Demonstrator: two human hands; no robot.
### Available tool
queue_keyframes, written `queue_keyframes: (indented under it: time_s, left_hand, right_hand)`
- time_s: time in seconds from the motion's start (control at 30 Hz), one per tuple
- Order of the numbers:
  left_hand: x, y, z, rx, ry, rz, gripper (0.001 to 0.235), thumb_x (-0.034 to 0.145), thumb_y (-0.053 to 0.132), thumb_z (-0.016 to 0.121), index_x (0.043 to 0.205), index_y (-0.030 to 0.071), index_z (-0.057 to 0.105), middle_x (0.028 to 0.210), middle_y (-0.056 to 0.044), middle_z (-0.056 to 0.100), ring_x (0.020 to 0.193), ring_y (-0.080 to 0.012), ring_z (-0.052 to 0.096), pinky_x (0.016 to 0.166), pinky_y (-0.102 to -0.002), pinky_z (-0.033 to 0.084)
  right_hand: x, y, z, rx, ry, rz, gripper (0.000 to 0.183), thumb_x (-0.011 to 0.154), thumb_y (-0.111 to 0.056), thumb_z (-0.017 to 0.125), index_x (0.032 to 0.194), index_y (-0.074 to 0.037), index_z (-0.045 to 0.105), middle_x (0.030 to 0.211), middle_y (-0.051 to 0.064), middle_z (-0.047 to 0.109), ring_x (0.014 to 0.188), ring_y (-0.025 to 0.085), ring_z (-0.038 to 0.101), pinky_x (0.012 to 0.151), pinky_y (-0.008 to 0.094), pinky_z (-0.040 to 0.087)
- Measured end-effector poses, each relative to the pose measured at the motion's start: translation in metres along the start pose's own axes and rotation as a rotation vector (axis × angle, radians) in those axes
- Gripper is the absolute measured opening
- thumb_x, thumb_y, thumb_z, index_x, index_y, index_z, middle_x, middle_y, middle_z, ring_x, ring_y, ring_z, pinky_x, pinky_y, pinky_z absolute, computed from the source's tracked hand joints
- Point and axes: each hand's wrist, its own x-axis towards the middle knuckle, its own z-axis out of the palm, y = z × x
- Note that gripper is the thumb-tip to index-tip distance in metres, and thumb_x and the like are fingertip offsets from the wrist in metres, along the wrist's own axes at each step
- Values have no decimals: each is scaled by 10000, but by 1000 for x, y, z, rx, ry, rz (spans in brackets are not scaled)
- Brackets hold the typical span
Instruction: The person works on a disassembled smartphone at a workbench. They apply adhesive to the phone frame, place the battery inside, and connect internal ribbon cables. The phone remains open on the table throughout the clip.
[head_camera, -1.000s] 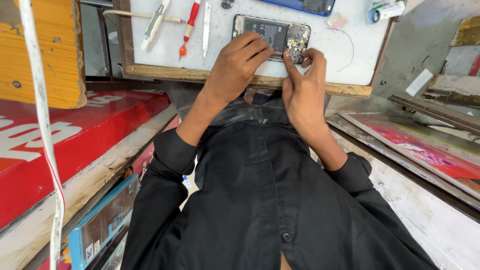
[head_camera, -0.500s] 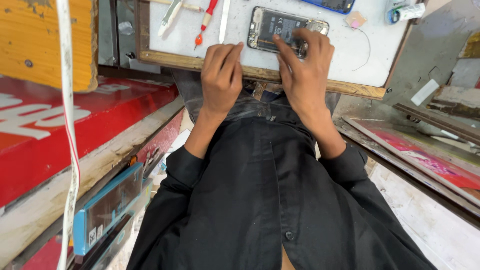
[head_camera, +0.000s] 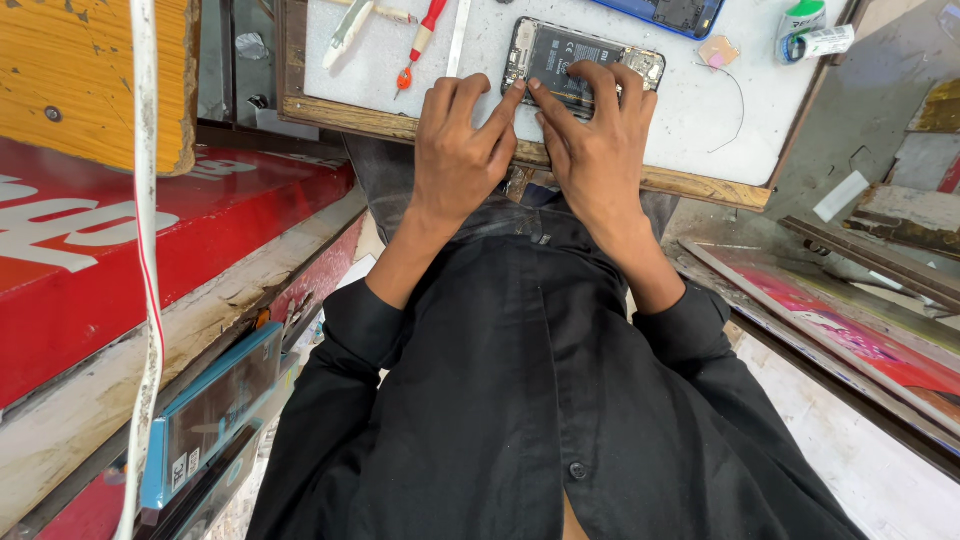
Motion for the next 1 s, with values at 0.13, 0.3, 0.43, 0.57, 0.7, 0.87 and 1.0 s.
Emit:
queue_keyframes:
  time_s: [0.13, 0.3, 0.43, 0.57, 0.7, 0.87, 1.0]
  left_hand:
    - [-1, -1, 1, -7, -30, -15, 438, 868, 55, 784, 1300, 56, 711, 1160, -113, 580, 1028, -287, 549, 881, -409, 491]
    - [4, 0, 1, -1, -73, -28, 384, 857, 41, 766, 1239, 26, 733, 1116, -120, 553, 982, -289, 538, 838, -408, 486]
    - [8, 0, 1, -20, -127, -107, 296, 832, 61, 767, 1127, 36, 756, 1041, -127, 530, 959, -280, 548, 799, -410, 497]
    - [8, -1, 0, -116, -108, -155, 299, 860, 53, 756, 1159, 48, 760, 1046, -112, 540, 982, -261, 563, 815, -384, 516]
    - [5, 1, -4, -158, -54, -156, 362, 892, 34, 733, 1254, 28, 750, 1084, -88, 583, 951, -256, 550, 821, -379, 514]
    - [1, 11, 1, 12, -43, -89, 356, 912, 121, 761, 1256, 33, 731, 1102, -102, 561, 999, -276, 537, 857, -406, 490]
    - [4, 18, 0, 61, -81, -108, 357, 904, 167, 773, 1234, 36, 737, 1096, -121, 562, 1003, -292, 525, 819, -427, 441]
  right_hand:
    - [0, -1, -1, 0, -2, 4, 343, 1018, -161, 802, 1355, -197, 749, 1363, 83, 550, 1273, 315, 462, 1012, 462, 379]
    - [0, 0, -1, 8, 0, 11, 334, 1007, -149, 807, 1335, -189, 754, 1359, 86, 557, 1276, 323, 458, 1013, 463, 377]
    - [-2, 1, -1, 60, 12, 19, 304, 1000, -121, 812, 1295, -172, 754, 1351, 74, 569, 1290, 323, 461, 1044, 467, 387]
    - [-6, 8, -6, 141, 75, 55, 297, 970, -50, 798, 1255, -113, 745, 1316, 84, 577, 1275, 328, 469, 1064, 470, 407]
    - [-14, 16, -11, 229, 196, 201, 263, 1000, 13, 742, 1254, -55, 722, 1288, 110, 566, 1260, 316, 498, 1050, 451, 433]
    - [-35, 25, -14, 257, 254, 383, 223, 1014, 55, 697, 1216, -37, 719, 1242, 114, 583, 1178, 284, 556, 946, 394, 473]
    - [-42, 27, -14, 281, 286, 412, 240, 1000, 77, 677, 1211, -31, 719, 1220, 118, 578, 1168, 288, 577, 962, 394, 484]
